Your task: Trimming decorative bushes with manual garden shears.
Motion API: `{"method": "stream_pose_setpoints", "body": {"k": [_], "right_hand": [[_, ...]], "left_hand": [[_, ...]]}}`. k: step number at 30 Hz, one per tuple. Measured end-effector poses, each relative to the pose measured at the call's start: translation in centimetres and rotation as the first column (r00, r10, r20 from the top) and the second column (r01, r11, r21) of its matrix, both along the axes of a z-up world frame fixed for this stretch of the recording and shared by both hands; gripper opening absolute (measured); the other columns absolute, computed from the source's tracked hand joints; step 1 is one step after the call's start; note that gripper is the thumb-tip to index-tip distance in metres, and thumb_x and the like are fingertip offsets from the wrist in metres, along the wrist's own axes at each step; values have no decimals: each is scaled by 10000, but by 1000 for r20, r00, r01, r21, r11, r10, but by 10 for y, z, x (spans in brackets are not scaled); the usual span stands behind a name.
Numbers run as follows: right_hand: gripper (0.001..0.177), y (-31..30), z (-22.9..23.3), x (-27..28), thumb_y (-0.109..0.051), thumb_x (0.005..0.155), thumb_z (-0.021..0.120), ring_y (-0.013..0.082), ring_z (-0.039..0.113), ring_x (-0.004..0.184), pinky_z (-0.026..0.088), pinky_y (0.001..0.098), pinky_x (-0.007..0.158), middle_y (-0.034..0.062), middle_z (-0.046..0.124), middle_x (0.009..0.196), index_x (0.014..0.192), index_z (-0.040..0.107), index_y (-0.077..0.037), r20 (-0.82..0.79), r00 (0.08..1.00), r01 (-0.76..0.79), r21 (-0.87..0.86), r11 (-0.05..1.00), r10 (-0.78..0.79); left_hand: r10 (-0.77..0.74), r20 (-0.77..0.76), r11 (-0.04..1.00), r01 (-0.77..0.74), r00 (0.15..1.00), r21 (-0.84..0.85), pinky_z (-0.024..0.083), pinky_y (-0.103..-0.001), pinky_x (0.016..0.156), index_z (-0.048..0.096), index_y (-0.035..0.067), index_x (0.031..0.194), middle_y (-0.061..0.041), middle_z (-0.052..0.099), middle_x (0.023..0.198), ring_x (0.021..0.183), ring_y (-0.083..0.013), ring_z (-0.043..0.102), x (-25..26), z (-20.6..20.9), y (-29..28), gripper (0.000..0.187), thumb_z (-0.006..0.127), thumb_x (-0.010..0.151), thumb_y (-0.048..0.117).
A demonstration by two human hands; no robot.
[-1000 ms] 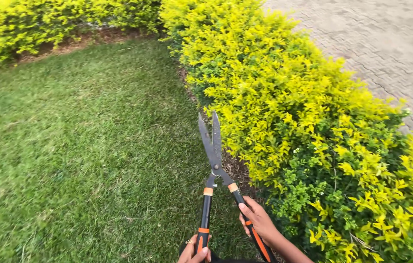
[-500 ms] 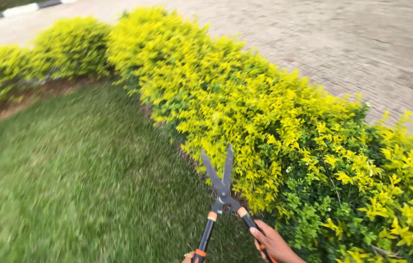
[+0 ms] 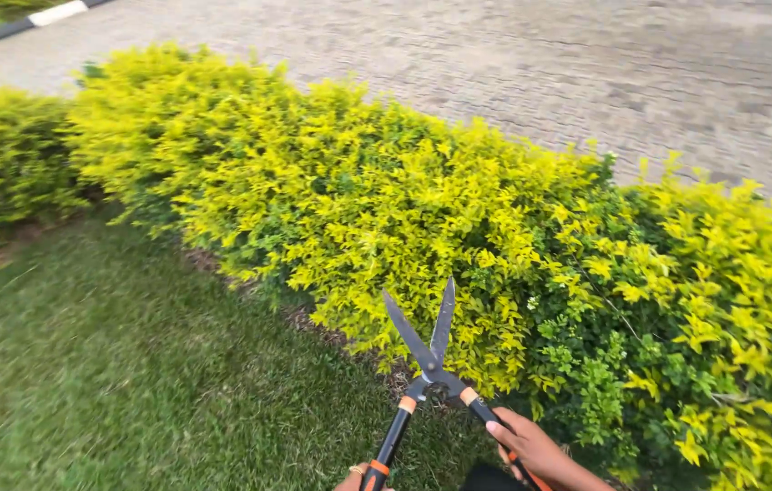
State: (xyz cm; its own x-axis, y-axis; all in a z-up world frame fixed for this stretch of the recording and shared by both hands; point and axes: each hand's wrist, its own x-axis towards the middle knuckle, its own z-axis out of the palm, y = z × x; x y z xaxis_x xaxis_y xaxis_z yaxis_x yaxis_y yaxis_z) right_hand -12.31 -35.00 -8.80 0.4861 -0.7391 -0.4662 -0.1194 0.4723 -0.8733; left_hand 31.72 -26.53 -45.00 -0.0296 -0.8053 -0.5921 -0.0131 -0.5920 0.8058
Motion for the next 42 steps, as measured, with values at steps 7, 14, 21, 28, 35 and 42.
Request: {"method": "stream_pose_setpoints", "body": {"k": [7,14,21,28,35,42], "right_hand": [[224,-15,36,12,-195,1063,543,167,442,377,338,295,372,102,557,592,1159,658,-28,-66,993,97,10,995,-96],[287,-66,41,31,-199,1051,555,181,444,366,347,302,342,109,555,605,1292,638,-67,-116,977,190,113,975,-177],[338,-135,30,50,-210,1028,568,182,442,369,335,295,346,118,579,603,1326,659,-79,-111,965,244,59,968,-236],[367,-190,5,56,-207,1016,569,192,422,384,343,313,365,139,567,623,1340,651,-54,-68,956,289,74,954,-285],[295,-243,20,68,-235,1042,545,194,456,389,332,315,366,126,571,630,1258,632,-54,-67,958,286,101,953,-280],[325,-278,24,99,-214,1058,536,153,455,373,382,295,334,76,574,612,1350,581,-80,-109,944,323,91,942,-313]], "left_hand": [[-275,391,946,319,879,-51,489,-190,872,574,171,1394,42,752,944,850,-62,747,-35,239,-27,787,850,782,582],[-292,376,938,340,880,-67,512,-224,694,620,100,1288,9,654,847,675,-91,651,-26,324,-78,604,816,829,439],[-191,317,978,207,929,-16,411,-232,400,650,126,1269,-4,641,721,461,-98,585,-25,379,-149,483,838,834,219],[-186,326,976,212,927,-48,391,-248,412,683,89,1237,1,603,668,440,-103,528,-13,370,-216,476,855,812,214],[-201,348,978,208,916,16,338,-251,355,658,122,1288,4,598,637,353,-100,450,-21,410,-262,482,815,848,242],[-178,361,984,168,915,58,363,-246,334,618,99,1232,21,566,637,336,-97,463,-39,366,-296,409,780,895,265]]}}
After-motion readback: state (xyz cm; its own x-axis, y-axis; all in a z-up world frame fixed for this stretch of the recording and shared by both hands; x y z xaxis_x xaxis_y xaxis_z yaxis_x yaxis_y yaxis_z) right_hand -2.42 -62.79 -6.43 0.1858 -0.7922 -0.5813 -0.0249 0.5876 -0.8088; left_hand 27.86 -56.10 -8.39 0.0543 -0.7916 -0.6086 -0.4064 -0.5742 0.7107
